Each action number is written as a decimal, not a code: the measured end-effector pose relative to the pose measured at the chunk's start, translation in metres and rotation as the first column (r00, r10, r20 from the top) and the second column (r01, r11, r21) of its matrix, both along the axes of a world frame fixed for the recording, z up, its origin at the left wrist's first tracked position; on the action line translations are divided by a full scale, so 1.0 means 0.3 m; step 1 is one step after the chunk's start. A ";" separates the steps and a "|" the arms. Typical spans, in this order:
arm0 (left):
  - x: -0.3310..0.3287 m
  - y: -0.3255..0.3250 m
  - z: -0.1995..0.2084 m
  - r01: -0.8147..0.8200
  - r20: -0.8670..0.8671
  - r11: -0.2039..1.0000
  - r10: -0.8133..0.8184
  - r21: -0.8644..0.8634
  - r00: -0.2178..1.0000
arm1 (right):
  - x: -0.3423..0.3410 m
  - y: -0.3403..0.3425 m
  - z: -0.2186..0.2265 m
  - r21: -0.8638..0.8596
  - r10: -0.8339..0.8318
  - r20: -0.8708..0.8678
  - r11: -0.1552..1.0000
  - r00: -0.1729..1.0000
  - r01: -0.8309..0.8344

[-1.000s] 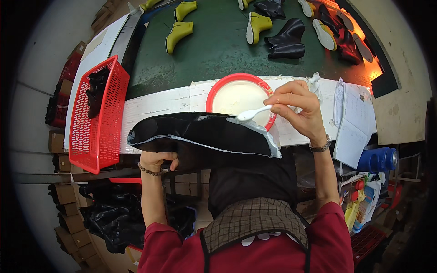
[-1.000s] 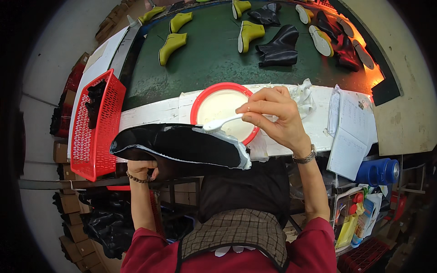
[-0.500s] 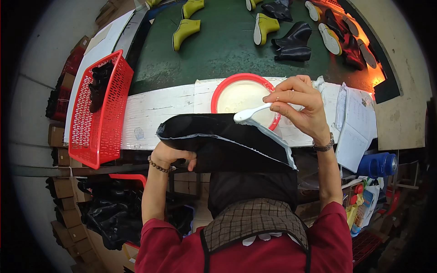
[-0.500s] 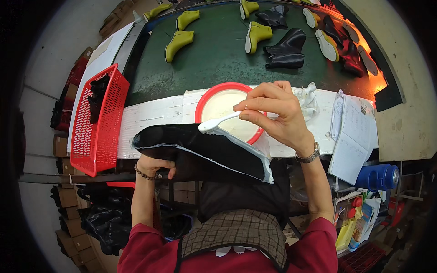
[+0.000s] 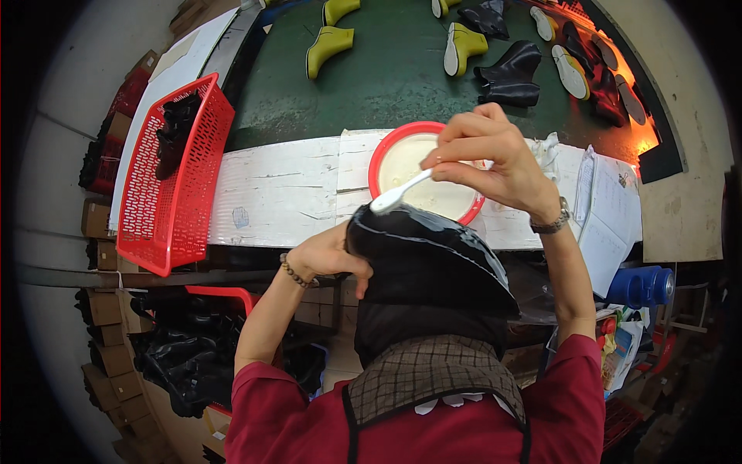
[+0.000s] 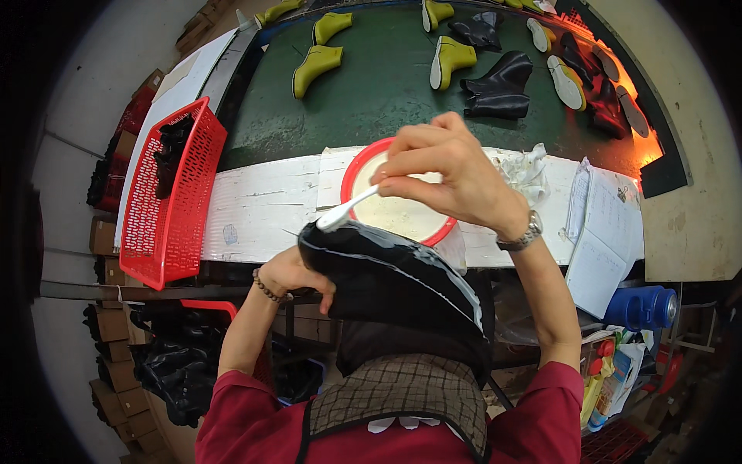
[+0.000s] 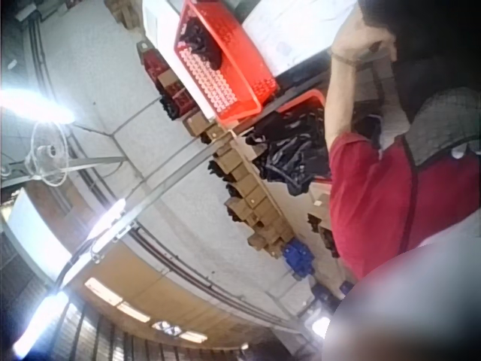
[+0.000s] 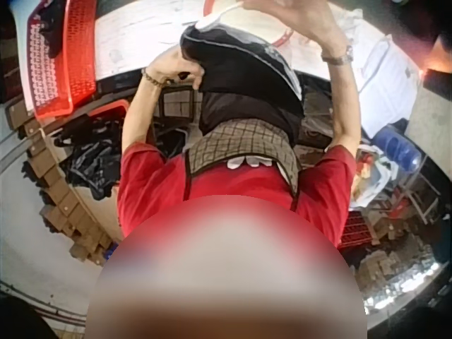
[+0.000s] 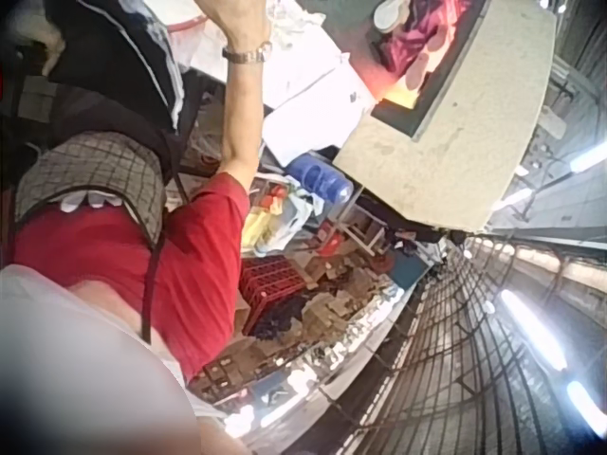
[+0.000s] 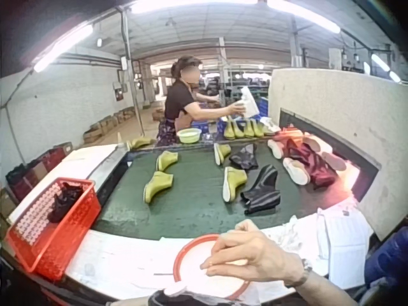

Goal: Apply adhesive to the edges and surfaces of shoe uppers and soles using a small brush/spoon.

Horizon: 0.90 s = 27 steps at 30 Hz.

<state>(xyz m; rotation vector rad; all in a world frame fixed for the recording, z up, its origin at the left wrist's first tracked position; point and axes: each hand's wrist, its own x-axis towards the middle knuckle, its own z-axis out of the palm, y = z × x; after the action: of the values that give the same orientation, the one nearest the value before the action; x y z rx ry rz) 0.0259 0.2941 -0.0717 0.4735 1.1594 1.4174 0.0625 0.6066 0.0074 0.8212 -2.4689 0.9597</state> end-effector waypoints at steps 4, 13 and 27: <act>-0.006 0.006 -0.014 0.067 -0.030 0.998 -0.067 -0.011 0.997 | -0.033 -0.035 -0.002 -0.031 0.022 -0.083 0.999 0.996 -0.024; -0.004 -0.137 -0.003 -0.334 -0.002 0.932 0.337 0.138 0.941 | 0.064 0.053 -0.108 -0.195 -0.131 -0.025 0.973 0.991 0.123; -0.212 -0.073 0.085 -0.714 -0.225 0.680 0.731 0.164 0.645 | 0.155 0.187 -0.475 -0.719 -0.235 0.550 0.356 0.801 0.598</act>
<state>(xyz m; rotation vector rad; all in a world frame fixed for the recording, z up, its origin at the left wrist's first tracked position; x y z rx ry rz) -0.0377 0.2722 -0.0462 0.2415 1.6466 2.1399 0.1091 0.6626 -0.1352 -0.4037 -1.7645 1.9858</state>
